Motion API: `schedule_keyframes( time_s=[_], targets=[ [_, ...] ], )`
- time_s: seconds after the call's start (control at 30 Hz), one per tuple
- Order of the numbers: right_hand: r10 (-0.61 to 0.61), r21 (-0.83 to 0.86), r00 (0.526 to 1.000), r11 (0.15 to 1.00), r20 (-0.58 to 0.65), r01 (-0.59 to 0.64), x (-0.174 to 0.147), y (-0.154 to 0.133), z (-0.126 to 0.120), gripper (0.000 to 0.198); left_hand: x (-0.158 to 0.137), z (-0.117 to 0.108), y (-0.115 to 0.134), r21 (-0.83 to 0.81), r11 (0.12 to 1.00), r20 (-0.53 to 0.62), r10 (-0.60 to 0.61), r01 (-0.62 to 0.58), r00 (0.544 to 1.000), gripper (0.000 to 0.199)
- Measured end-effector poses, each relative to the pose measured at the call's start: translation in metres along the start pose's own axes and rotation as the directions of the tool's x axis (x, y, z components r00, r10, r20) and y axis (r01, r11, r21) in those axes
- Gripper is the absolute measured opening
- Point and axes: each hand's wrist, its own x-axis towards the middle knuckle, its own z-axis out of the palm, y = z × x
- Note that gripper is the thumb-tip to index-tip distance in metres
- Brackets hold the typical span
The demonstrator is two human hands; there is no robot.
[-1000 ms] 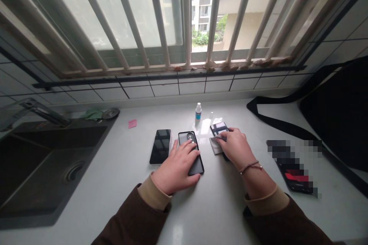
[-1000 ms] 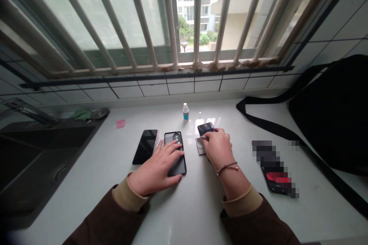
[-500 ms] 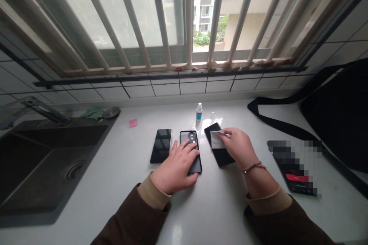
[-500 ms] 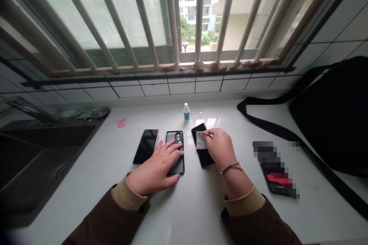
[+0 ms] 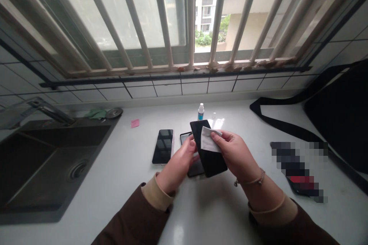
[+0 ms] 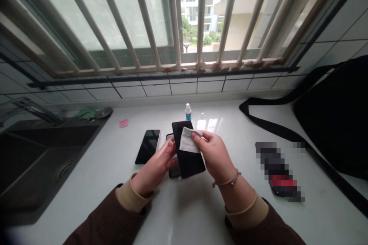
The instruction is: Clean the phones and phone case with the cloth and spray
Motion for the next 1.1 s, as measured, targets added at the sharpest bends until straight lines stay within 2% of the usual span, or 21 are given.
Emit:
schedule_keyframes(
  time_s=[0.07, 0.13, 0.27, 0.4, 0.53, 0.63, 0.7, 0.77, 0.83, 0.9, 0.97, 1.03, 1.1],
  targets=[
    [0.017, -0.004, 1.0, 1.0, 0.023, -0.016, -0.007, 0.004, 0.011, 0.048, -0.001, 0.008, -0.001, -0.274, 0.938, 0.149, -0.175, 0.211, 0.973, 0.071],
    [0.004, -0.052, 1.0, 0.999, 0.029, -0.003, -0.012, 0.006, 0.017, 0.046, -0.002, 0.014, -0.002, -0.392, 0.871, 0.202, -0.232, 0.295, 0.952, 0.078],
    [-0.023, -0.122, 0.998, 0.992, 0.053, 0.03, -0.014, 0.003, 0.018, 0.046, -0.001, 0.017, -0.004, -0.438, 0.86, 0.127, -0.229, 0.261, 0.965, 0.076],
    [-0.025, -0.129, 0.999, 0.991, -0.025, 0.022, -0.013, -0.003, 0.014, 0.048, 0.001, 0.014, -0.007, -0.444, 0.852, 0.136, -0.242, 0.278, 0.961, 0.07],
    [-0.058, -0.154, 0.998, 0.987, -0.025, 0.053, -0.011, -0.002, 0.012, 0.045, 0.001, 0.013, -0.002, -0.498, 0.813, 0.154, -0.259, 0.301, 0.954, 0.071],
    [-0.175, -0.115, 0.969, 0.981, -0.173, 0.156, -0.005, -0.002, 0.004, 0.044, -0.001, 0.012, 0.004, -0.597, 0.721, 0.171, -0.315, 0.352, 0.934, 0.07],
    [-0.29, -0.184, 0.901, 0.953, -0.323, 0.241, -0.002, -0.006, -0.003, 0.042, -0.002, 0.012, 0.007, -0.646, 0.666, 0.175, -0.346, 0.373, 0.922, 0.069],
    [-0.444, -0.414, 0.799, 0.868, -0.405, 0.274, -0.002, -0.011, -0.01, 0.037, -0.003, 0.013, 0.007, -0.654, 0.645, 0.186, -0.369, 0.395, 0.911, 0.071],
    [-0.618, -0.68, 0.715, 0.679, -0.325, 0.278, -0.002, -0.013, -0.013, 0.031, -0.004, 0.014, 0.006, -0.626, 0.651, 0.207, -0.392, 0.429, 0.896, 0.074],
    [-0.708, -0.833, 0.7, 0.44, -0.093, 0.335, -0.003, -0.009, -0.012, 0.028, -0.006, 0.016, 0.004, -0.584, 0.665, 0.235, -0.412, 0.466, 0.881, 0.074],
    [-0.685, -0.855, 0.705, 0.241, 0.186, 0.459, -0.002, -0.001, -0.009, 0.032, -0.008, 0.017, 0.002, -0.546, 0.679, 0.241, -0.434, 0.491, 0.868, 0.072],
    [-0.626, -0.816, 0.678, 0.112, 0.386, 0.567, -0.001, 0.007, -0.005, 0.038, -0.009, 0.016, -0.001, -0.504, 0.695, 0.227, -0.467, 0.514, 0.854, 0.073],
    [-0.582, -0.775, 0.642, 0.031, 0.5, 0.631, -0.001, 0.013, -0.001, 0.042, -0.009, 0.014, -0.005, -0.473, 0.717, 0.192, -0.484, 0.512, 0.854, 0.073]
  ],
)
